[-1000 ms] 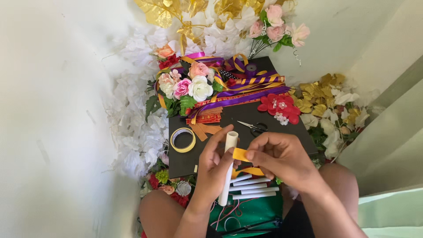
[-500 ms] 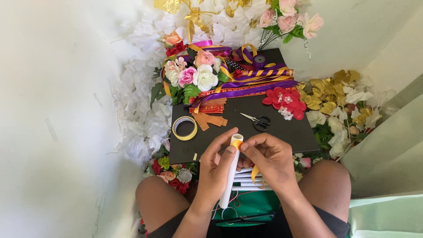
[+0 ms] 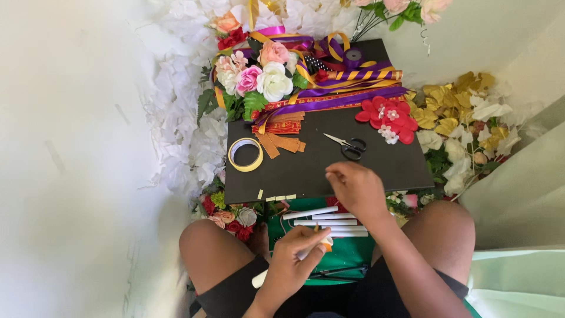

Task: The person wraps yellow ribbon around a white cardboard tube, securing the ends with adhesive tape.

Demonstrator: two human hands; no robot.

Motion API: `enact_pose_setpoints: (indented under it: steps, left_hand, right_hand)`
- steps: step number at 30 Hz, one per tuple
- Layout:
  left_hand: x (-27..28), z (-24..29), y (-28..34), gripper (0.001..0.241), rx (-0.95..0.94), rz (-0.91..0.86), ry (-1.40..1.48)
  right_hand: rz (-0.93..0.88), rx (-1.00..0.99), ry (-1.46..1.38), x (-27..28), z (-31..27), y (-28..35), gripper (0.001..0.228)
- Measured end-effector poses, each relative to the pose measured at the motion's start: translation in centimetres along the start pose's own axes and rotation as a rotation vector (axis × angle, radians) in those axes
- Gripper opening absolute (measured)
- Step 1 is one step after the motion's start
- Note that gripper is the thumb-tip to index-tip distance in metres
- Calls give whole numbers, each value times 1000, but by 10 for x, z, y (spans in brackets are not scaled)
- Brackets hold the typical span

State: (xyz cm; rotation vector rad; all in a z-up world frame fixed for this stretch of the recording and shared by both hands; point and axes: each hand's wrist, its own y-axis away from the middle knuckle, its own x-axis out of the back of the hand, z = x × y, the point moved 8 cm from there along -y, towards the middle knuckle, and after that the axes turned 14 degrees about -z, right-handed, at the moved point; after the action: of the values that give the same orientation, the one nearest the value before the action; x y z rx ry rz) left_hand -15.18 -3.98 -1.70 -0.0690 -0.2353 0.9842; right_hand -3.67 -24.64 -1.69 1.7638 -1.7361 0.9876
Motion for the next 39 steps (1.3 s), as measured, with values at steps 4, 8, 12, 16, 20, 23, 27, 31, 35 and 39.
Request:
enact_pose_setpoints:
  steps: [4,8,12,16,20,23,27,31,35,39]
  left_hand:
    - [-15,-12,11,41,101,-188,-210]
    - [-10,-6,16,46,177,-151,-154]
    - [8,-8,19,34,267,-19,-102]
    - [21,-26,20,36,452,62,81]
    - [45,-10,4,36,395,114,101]
    - [70,8,-22,34,352,143,66]
    - [90,92,-76,35,461,79,-121]
    - [95,145,-133,38,274,-33,-186]
    - [86,166,-196,33,3,-191,-387]
    - [76,144,-238,31,1,-303,-472]
  right_hand:
    - [-356,304,-20,-77,-29,-18,30]
    - [-239,552,184,-107,-46,-12,40]
    - [-227,607,222,-106,-51,-5,25]
    - [-114,655,201,-100,-50,-2,6]
    - [-293,450,-204,-81,-43,-30,7]
    - [-302,389,-539,-41,-47,-69,8]
    - [-207,401,-824,33,-57,-94,6]
    - [-60,565,-990,109,-67,-99,13]
    - [-5,581,-1138,126,-31,-102,15]
    - [-13,462,-1190,124,-13,-110,25]
